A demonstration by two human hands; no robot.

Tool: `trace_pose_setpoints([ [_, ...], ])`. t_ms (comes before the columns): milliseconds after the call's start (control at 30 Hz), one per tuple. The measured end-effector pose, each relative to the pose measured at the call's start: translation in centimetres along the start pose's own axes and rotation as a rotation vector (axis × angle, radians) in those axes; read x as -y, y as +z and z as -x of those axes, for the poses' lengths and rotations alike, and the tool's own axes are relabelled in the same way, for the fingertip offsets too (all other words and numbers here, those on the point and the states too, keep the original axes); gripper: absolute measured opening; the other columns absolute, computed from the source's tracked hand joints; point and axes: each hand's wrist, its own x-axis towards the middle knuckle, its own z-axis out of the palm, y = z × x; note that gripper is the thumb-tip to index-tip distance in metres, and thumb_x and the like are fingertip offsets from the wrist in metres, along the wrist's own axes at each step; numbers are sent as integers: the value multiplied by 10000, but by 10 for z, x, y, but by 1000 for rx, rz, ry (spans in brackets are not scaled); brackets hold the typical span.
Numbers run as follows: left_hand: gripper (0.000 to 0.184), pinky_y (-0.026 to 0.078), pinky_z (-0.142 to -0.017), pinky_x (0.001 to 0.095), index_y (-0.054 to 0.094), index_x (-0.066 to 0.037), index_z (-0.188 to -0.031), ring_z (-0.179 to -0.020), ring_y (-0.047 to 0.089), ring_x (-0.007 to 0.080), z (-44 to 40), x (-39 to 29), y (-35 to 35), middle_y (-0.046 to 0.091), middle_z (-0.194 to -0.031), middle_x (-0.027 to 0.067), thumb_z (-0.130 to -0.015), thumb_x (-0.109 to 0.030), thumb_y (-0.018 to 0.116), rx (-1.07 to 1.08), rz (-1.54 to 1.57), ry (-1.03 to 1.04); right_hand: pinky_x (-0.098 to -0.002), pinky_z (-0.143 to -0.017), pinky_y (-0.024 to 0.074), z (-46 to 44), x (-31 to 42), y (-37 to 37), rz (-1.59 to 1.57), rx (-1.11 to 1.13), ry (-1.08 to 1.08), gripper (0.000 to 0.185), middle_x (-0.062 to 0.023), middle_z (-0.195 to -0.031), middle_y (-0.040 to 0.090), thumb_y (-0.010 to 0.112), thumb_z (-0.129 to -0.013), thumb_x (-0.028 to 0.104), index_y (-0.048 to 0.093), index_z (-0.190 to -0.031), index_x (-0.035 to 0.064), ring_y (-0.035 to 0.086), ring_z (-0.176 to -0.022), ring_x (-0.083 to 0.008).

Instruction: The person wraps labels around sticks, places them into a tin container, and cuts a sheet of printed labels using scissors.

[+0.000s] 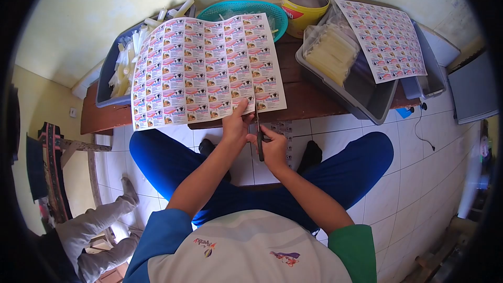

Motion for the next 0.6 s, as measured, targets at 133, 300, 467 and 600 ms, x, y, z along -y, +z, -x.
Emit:
trace_pose_setpoints([
  [133, 287, 530, -544, 204, 566, -41, -1096, -732, 637, 126, 0, 0, -1, 643, -951, 44, -847, -122, 683, 11, -2, -2, -210, -454, 359, -4, 4, 3, -31, -6, 19, 377, 33, -603, 547, 813, -739, 224, 671, -981, -29, 460, -512, -32],
  [300, 282, 527, -545, 203, 565, -42, -1096, -731, 633, 124, 1, 0, -1, 640, -954, 44, -851, -122, 679, 21, 0, -1, -201, -425, 357, -10, 6, 1, -25, 38, -23, 303, 13, -615, 566, 784, -767, 181, 650, -947, -22, 476, -479, -45],
  [467, 285, 524, -546, 205, 561, -36, -1103, -733, 630, 123, 1, 0, -1, 636, -954, 43, -857, -127, 672, 32, -16, 14, -206, -436, 355, -12, 4, 2, -11, 16, -17, 365, 20, -598, 549, 790, -762, 178, 644, -1006, -50, 469, -496, -38],
  [600, 285, 519, -543, 205, 560, -36, -1104, -733, 630, 124, -1, 1, -2, 635, -953, 43, -859, -131, 671, 27, -26, 3, -205, -421, 355, -13, 1, 3, -30, 3, -13, 329, 20, -597, 545, 790, -760, 185, 656, -963, -36, 472, -473, -45],
])
